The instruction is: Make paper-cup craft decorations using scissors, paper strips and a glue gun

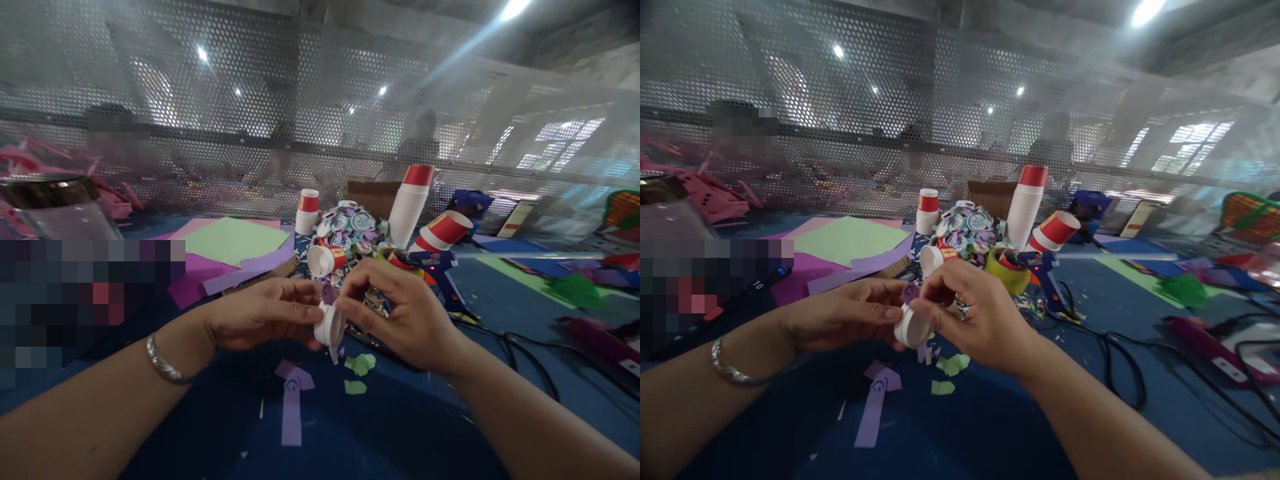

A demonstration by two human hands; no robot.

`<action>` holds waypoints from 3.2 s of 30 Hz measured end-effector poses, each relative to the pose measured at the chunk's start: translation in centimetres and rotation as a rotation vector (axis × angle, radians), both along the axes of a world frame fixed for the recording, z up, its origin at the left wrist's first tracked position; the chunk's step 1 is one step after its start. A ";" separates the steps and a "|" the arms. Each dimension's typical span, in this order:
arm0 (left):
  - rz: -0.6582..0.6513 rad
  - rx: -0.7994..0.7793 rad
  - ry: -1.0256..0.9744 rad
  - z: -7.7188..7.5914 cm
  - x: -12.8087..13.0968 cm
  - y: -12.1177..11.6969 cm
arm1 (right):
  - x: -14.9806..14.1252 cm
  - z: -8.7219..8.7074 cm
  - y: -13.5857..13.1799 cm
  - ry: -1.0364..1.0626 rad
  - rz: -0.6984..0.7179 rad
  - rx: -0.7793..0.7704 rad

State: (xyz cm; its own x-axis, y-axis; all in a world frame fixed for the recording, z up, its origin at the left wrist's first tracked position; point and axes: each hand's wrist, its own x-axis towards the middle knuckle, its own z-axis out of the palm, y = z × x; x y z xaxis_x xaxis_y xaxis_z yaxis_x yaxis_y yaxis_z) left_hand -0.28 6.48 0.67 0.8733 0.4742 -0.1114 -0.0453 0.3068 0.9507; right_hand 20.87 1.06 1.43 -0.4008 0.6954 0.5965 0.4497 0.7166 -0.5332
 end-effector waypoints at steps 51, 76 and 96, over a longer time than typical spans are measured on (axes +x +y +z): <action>0.468 -0.022 -0.124 -0.3 1.7 -0.3 | -0.5 -1.2 1.0 0.355 0.016 -0.578; 0.615 0.028 -0.196 0.0 1.9 -0.3 | -0.5 -1.6 1.1 0.157 -0.110 -0.367; 0.655 0.021 -0.121 -0.6 2.2 -0.5 | -0.7 -1.5 1.0 0.121 -0.106 -0.366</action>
